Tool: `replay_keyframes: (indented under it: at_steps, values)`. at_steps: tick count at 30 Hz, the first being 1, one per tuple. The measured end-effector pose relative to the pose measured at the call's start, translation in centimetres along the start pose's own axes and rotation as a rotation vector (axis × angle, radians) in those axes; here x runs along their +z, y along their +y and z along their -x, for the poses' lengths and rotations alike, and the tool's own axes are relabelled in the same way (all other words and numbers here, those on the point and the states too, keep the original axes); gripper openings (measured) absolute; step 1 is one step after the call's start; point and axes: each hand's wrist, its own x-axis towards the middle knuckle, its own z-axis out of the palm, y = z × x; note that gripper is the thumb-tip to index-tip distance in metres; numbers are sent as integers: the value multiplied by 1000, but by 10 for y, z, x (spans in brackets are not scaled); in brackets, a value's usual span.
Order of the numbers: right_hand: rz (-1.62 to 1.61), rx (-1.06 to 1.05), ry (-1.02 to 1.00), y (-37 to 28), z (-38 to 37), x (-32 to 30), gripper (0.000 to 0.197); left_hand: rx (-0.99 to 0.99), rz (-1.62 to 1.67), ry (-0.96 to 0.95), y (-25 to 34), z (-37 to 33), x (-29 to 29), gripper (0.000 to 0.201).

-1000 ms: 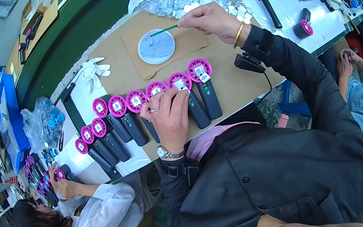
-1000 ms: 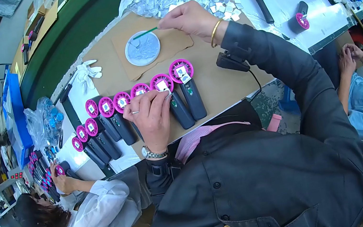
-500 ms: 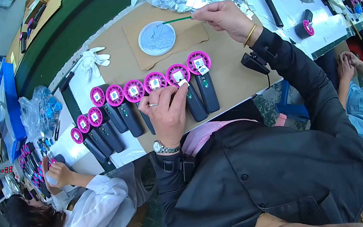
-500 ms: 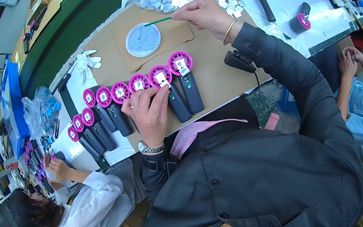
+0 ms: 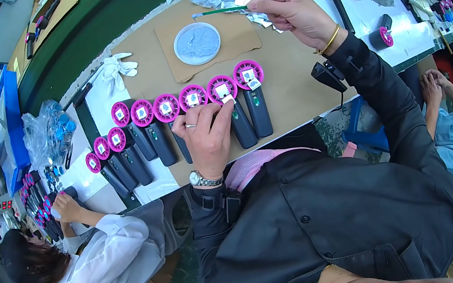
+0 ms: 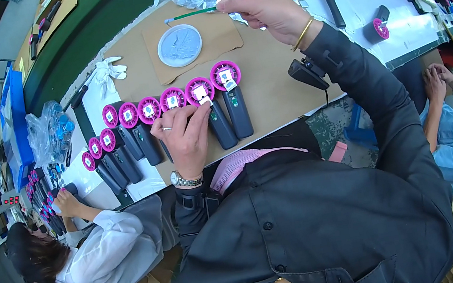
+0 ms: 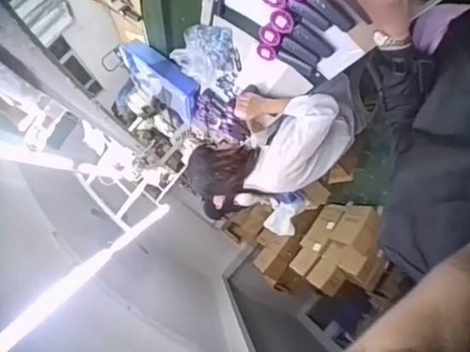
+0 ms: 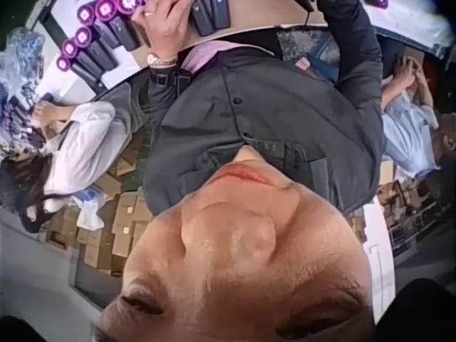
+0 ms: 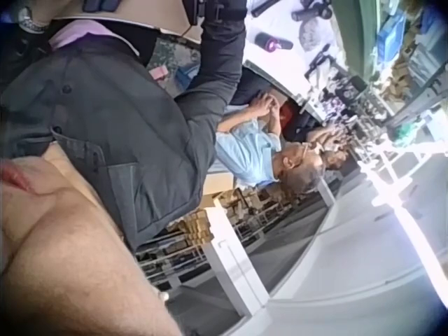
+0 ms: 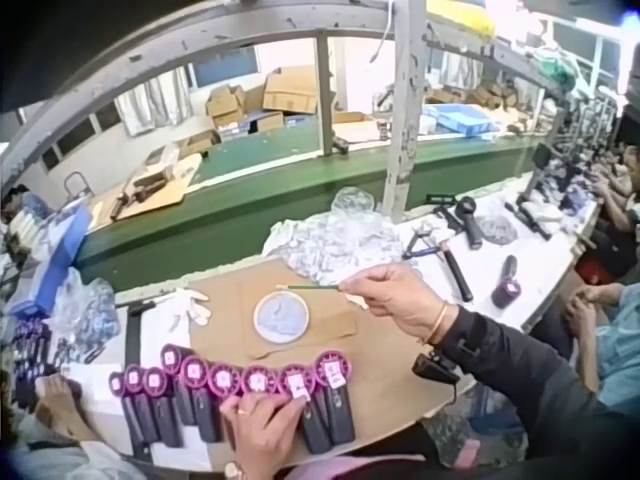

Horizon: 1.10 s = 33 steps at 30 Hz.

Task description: The person applies a substance to hair dryers with a stick, presses small square components onto the dryers, and wipes them with a cloth. They then pick up and turn over the hair dryers to wipe the opposite side before setting them back down.

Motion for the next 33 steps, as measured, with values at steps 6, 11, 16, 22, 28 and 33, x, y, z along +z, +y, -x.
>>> replay_keyframes:
  at_steps: [6,11,16,22,28,33]
  values:
    - [8,-9,-5,5,-2,3,26,-1,8,13,1,0,0,26]
    - [386,-138,37,63,-32,-1,27,1,4,10,2,0,2,26]
    - [405,-160,42,68,-38,-5,27,-1,2,7,3,-3,0,26]
    - [218,-49,56,12,-11,3,25,1,-1,14,1,0,0,26]
    - [97,-75,15,-1,-2,-1,24,-8,5,8,3,-2,0,25]
    - [10,-90,-63,-6,14,-6,23,-15,-10,6,4,-2,-2,25]
